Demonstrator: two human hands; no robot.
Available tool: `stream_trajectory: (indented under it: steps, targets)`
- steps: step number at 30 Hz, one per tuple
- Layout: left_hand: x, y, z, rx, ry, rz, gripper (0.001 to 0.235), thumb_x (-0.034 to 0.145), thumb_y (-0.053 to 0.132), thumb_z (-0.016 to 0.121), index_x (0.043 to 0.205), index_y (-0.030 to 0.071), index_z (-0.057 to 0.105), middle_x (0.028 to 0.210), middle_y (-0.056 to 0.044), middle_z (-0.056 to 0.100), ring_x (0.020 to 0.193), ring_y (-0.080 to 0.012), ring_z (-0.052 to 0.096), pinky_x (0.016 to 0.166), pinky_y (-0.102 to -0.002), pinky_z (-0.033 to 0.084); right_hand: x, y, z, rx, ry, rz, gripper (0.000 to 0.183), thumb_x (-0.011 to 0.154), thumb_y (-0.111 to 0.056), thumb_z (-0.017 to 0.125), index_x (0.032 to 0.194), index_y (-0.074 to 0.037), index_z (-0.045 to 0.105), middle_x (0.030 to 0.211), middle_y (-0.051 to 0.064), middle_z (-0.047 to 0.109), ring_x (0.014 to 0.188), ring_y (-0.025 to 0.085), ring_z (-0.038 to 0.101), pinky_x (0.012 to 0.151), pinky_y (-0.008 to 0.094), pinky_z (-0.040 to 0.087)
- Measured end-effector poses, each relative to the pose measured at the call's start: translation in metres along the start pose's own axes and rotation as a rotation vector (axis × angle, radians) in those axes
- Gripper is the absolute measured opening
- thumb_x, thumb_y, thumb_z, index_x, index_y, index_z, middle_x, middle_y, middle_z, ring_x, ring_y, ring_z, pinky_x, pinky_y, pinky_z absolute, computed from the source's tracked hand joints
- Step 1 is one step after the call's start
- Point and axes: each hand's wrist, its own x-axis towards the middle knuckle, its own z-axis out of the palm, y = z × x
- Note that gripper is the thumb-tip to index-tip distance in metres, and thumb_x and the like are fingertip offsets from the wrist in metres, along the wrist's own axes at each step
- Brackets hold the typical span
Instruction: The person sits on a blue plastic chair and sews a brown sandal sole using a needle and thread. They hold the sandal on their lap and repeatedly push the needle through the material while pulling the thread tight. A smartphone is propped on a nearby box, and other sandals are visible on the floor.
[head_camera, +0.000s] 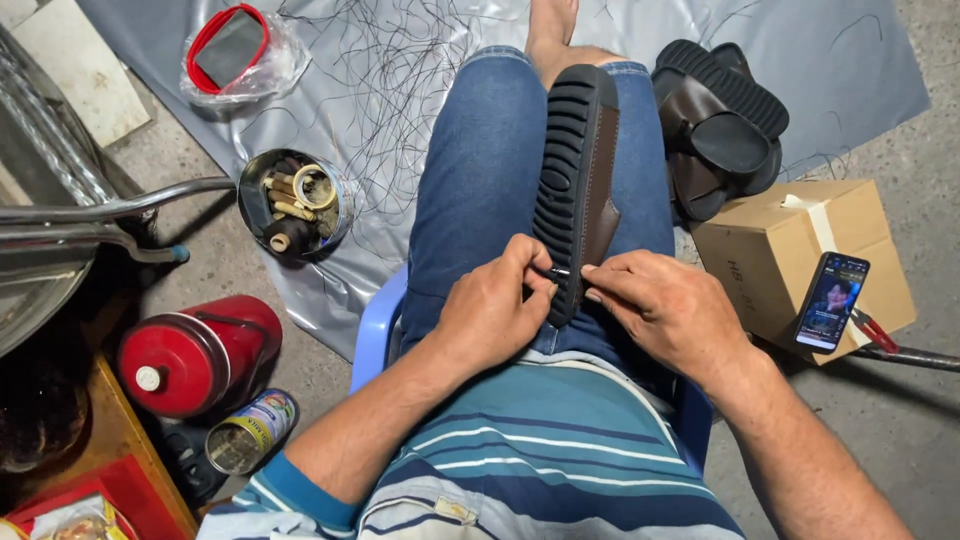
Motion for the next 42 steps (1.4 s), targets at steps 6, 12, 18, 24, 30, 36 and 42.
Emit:
stream_trajectory:
  steps: [6, 12, 18, 24, 30, 36, 42]
  targets:
    - [0.0, -0.004, -0.007, -0.004, -0.078, -0.026, 0.025, 0.076, 0.013, 0.055, 0.098, 0.015, 0.045, 0.074, -0.006, 0.067, 0.069, -0.0328, 0.065, 0.059, -0.042, 0.051, 0.005, 0.0, 0.002, -0.003, -0.036, -0.046, 0.011, 0.081, -0.023, 0.065, 0.091, -0.024, 0.068, 0.085, -0.008, 0.065, 0.081, 0.016, 0.064, 0.066, 0.028, 0.051]
    - [0.0, 0.0, -0.02, -0.088, -0.197, 0.078, 0.047, 0.077, 0.005, 0.046, 0.122, 0.018, 0.05, 0.085, -0.018, 0.063, 0.08, -0.0424, 0.061, 0.071, -0.05, 0.05, 0.015, -0.01, -0.036, -0.165, -0.286, -0.061, 0.029, 0.076, -0.022, 0.062, 0.104, -0.028, 0.063, 0.081, -0.001, 0.059, 0.075, 0.023, 0.063, 0.06, 0.038, 0.052]
    - [-0.003, -0.03, -0.024, -0.05, -0.166, 0.199, 0.044, 0.09, 0.011, 0.045, 0.128, 0.033, 0.048, 0.081, 0.001, 0.047, 0.081, -0.0159, 0.055, 0.073, -0.027, 0.044, 0.02, -0.007, -0.07, -0.584, -0.448, 0.039, 0.055, 0.079, -0.033, 0.054, 0.131, -0.049, 0.041, 0.09, -0.005, 0.05, 0.051, 0.019, 0.053, 0.035, 0.033, 0.044]
    - [-0.012, -0.015, -0.01, 0.186, 0.021, 0.255, 0.057, 0.078, 0.039, 0.066, 0.13, 0.03, 0.042, 0.106, -0.003, 0.044, 0.086, -0.0248, 0.058, 0.056, -0.049, 0.053, 0.012, -0.022, -0.066, -0.459, -0.453, 0.014, 0.056, 0.081, -0.023, 0.052, 0.131, -0.044, 0.041, 0.091, -0.004, 0.049, 0.064, 0.016, 0.052, 0.035, 0.035, 0.042]
    - [-0.001, -0.01, -0.001, 0.066, 0.046, 0.132, 0.061, 0.081, 0.041, 0.06, 0.135, 0.032, 0.032, 0.095, -0.002, 0.047, 0.081, -0.0236, 0.057, 0.063, -0.046, 0.051, 0.004, -0.017, -0.075, -0.168, -0.416, 0.018, 0.054, 0.08, -0.012, 0.049, 0.127, -0.039, 0.05, 0.082, -0.006, 0.054, 0.067, 0.013, 0.052, 0.046, 0.032, 0.043]
    - [0.003, -0.009, 0.002, 0.042, 0.099, 0.274, 0.017, 0.084, 0.031, 0.057, 0.098, 0.025, 0.065, 0.086, 0.004, 0.05, 0.079, -0.0142, 0.058, 0.057, -0.038, 0.05, 0.007, -0.009, -0.071, 0.103, -0.369, 0.005, 0.05, 0.078, -0.006, 0.048, 0.124, -0.026, 0.056, 0.073, -0.002, 0.059, 0.068, 0.013, 0.058, 0.065, 0.025, 0.044]
    - [0.0, -0.013, 0.004, -0.114, 0.075, 0.255, 0.013, 0.087, 0.028, 0.053, 0.094, 0.022, 0.062, 0.085, 0.002, 0.05, 0.08, -0.0128, 0.056, 0.063, -0.03, 0.047, 0.015, -0.002, -0.025, 0.163, -0.37, 0.329, 0.062, 0.065, -0.038, 0.074, 0.125, -0.034, 0.055, 0.061, -0.004, 0.054, 0.053, 0.008, 0.042, 0.057, 0.02, 0.04]
